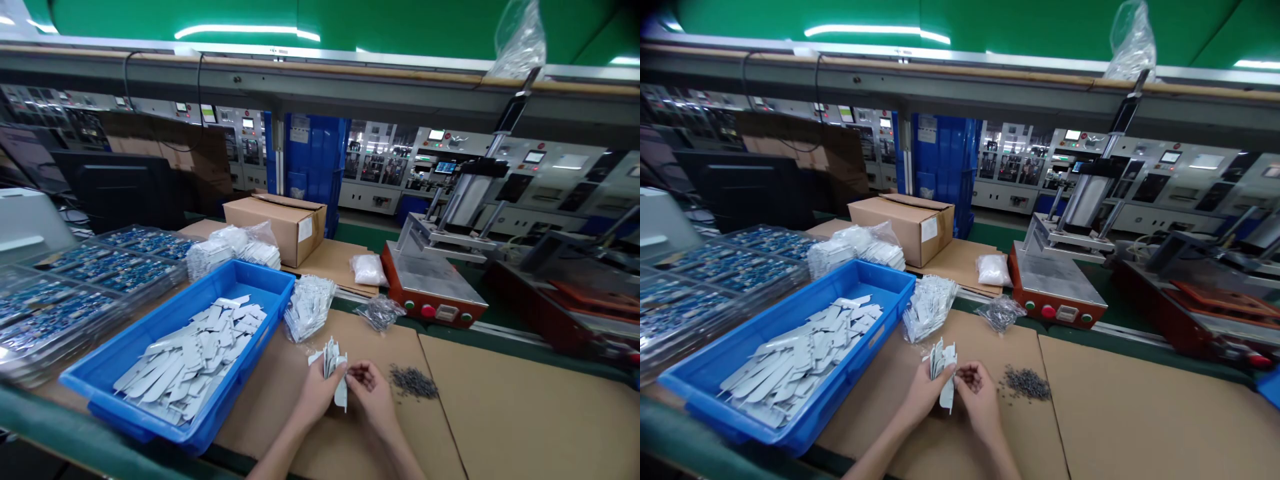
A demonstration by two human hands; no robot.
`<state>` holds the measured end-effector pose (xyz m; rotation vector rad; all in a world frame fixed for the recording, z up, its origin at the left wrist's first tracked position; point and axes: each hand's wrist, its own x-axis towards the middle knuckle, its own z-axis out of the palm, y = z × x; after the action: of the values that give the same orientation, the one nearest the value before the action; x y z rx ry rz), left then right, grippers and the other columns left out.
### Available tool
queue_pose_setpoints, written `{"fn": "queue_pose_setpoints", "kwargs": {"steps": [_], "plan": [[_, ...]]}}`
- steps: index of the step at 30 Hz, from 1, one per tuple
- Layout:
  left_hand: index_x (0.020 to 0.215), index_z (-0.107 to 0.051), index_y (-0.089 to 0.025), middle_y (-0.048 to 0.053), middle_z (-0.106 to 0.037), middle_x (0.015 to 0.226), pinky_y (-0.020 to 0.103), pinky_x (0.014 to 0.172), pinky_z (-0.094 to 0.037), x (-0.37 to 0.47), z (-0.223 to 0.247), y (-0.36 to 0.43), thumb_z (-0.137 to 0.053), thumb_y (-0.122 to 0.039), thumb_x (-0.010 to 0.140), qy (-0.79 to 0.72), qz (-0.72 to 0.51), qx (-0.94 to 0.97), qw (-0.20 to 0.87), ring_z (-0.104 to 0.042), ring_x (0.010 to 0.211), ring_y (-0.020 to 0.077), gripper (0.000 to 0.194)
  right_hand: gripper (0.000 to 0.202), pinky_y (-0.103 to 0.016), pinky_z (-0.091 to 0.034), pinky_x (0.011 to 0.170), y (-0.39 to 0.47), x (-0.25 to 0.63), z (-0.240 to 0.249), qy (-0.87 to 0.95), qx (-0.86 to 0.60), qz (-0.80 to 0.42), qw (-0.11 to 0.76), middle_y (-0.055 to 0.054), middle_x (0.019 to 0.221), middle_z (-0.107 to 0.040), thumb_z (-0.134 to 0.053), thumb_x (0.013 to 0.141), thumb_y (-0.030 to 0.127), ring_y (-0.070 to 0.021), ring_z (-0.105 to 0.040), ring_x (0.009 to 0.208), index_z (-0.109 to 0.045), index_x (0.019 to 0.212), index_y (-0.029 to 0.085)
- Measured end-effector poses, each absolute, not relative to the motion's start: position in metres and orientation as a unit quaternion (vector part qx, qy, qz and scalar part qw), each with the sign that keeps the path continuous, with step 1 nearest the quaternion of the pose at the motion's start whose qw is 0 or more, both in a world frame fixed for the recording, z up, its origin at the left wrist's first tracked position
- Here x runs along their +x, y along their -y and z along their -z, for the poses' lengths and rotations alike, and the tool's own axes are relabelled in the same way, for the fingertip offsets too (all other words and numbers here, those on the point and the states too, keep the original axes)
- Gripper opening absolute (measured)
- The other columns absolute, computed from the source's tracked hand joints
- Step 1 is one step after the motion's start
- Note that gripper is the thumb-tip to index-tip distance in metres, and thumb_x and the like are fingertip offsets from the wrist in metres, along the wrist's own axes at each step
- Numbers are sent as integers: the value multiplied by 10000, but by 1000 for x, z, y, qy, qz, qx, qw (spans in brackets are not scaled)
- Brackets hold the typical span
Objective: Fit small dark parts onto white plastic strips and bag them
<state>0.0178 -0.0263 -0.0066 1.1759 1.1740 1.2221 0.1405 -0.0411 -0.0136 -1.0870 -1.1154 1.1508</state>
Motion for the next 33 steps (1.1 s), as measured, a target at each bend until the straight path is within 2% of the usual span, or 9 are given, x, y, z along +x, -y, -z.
{"fn": "queue_pose_setpoints", "kwargs": {"steps": [3, 7, 12, 22, 25, 30, 33], "plan": [[862, -561, -106, 56, -603, 754, 276, 662, -439, 17, 4, 27, -583, -383, 652, -489, -514, 461, 533, -550, 729, 193, 347, 269, -307, -471, 686, 42, 143, 12, 460, -437, -547, 546, -40, 744, -618, -643, 649, 359, -176, -582, 710, -540, 815, 175], [840, -576, -107, 47, -611, 705, 261, 623, -436, 15, -2, 27, -587, -414, 641, -504, -537, 449, 506, -556, 675, 183, 366, 268, -292, -469, 641, 45, 145, 6, 485, -421, -586, 494, -30, 693, -625, -566, 706, 424, -164, -582, 642, -576, 751, 160], [869, -581, -106, 44, -622, 705, 268, 637, -433, 12, -4, 27, -566, -418, 662, -506, -543, 467, 480, -563, 679, 188, 375, 278, -266, -453, 631, 45, 144, 2, 535, -447, -535, 478, -22, 666, -620, -606, 662, 428, -164, -563, 640, -601, 705, 153], [869, -583, -106, 59, -629, 752, 244, 608, -434, 15, 3, 26, -602, -400, 633, -498, -540, 450, 508, -568, 704, 189, 378, 195, -239, -427, 610, 51, 139, -5, 612, -484, -388, 490, -21, 651, -585, -526, 735, 357, -168, -535, 639, -565, 697, 171], [867, -581, -114, 54, -626, 774, 248, 635, -431, 16, 5, 26, -589, -376, 653, -492, -532, 468, 505, -563, 727, 185, 338, 193, -238, -424, 617, 51, 140, -4, 612, -489, -386, 487, -20, 655, -586, -522, 737, 353, -168, -538, 642, -564, 696, 170], [847, -590, -120, 43, -631, 737, 251, 632, -423, 14, 4, 24, -582, -386, 651, -506, -533, 472, 487, -563, 694, 184, 331, 210, -234, -429, 581, 46, 143, 3, 596, -483, -455, 452, -9, 620, -581, -541, 723, 359, -157, -534, 605, -559, 658, 160], [816, -595, -128, 35, -628, 686, 255, 607, -409, 8, 3, 21, -574, -396, 650, -538, -512, 490, 457, -564, 654, 188, 316, 228, -245, -432, 596, 39, 155, 8, 590, -510, -413, 471, -21, 646, -604, -548, 708, 385, -171, -547, 630, -573, 682, 160]]}}
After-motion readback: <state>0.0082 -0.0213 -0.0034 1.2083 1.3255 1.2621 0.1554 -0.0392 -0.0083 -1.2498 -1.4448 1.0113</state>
